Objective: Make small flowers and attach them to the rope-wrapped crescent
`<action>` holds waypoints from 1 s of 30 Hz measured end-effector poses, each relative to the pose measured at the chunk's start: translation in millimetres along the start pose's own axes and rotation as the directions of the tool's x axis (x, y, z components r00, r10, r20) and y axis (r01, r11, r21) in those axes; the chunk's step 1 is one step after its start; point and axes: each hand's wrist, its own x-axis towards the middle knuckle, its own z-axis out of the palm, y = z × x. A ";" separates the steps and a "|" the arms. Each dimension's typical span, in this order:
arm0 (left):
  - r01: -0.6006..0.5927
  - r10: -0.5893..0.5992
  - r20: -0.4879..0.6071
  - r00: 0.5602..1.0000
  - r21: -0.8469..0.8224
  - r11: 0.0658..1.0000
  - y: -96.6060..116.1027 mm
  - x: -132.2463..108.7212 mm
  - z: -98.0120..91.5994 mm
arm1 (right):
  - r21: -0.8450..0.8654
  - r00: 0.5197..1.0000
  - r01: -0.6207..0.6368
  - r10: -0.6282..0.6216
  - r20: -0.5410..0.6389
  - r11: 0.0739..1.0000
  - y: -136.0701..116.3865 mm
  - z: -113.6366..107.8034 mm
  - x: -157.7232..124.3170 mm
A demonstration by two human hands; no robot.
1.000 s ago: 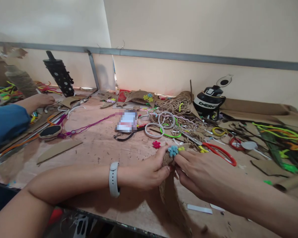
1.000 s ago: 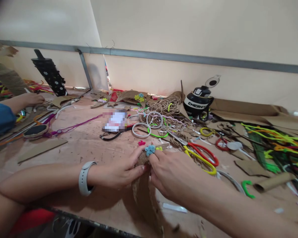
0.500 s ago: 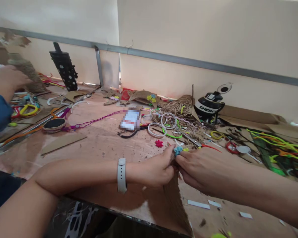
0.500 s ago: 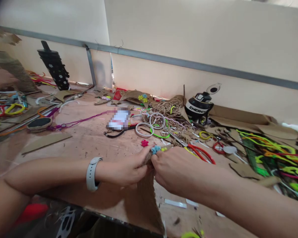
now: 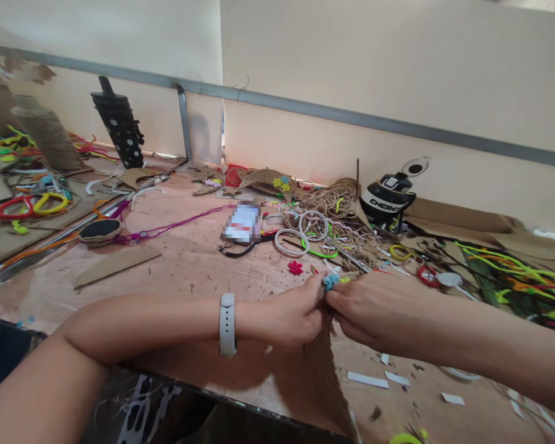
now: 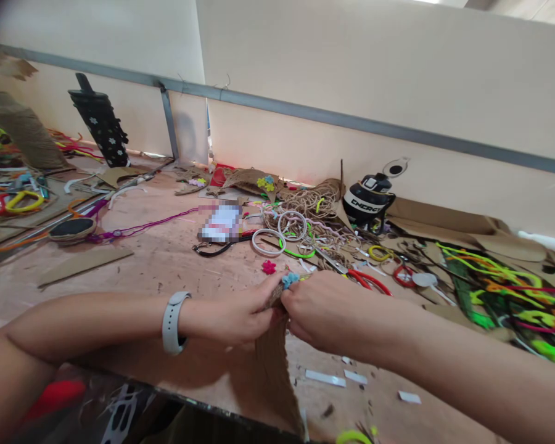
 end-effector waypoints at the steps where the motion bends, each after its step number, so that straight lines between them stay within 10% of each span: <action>1: 0.000 0.000 0.003 1.000 -0.005 1.000 0.4 -0.2 0.0 | 0.015 1.000 -0.010 0.010 0.003 1.000 -0.1 -0.9 -0.3; 30: 0.209 -0.189 0.102 0.977 -0.256 0.944 -7.6 1.9 -4.9 | 0.480 0.965 -0.165 0.242 -0.102 0.861 36.1 23.6 -39.7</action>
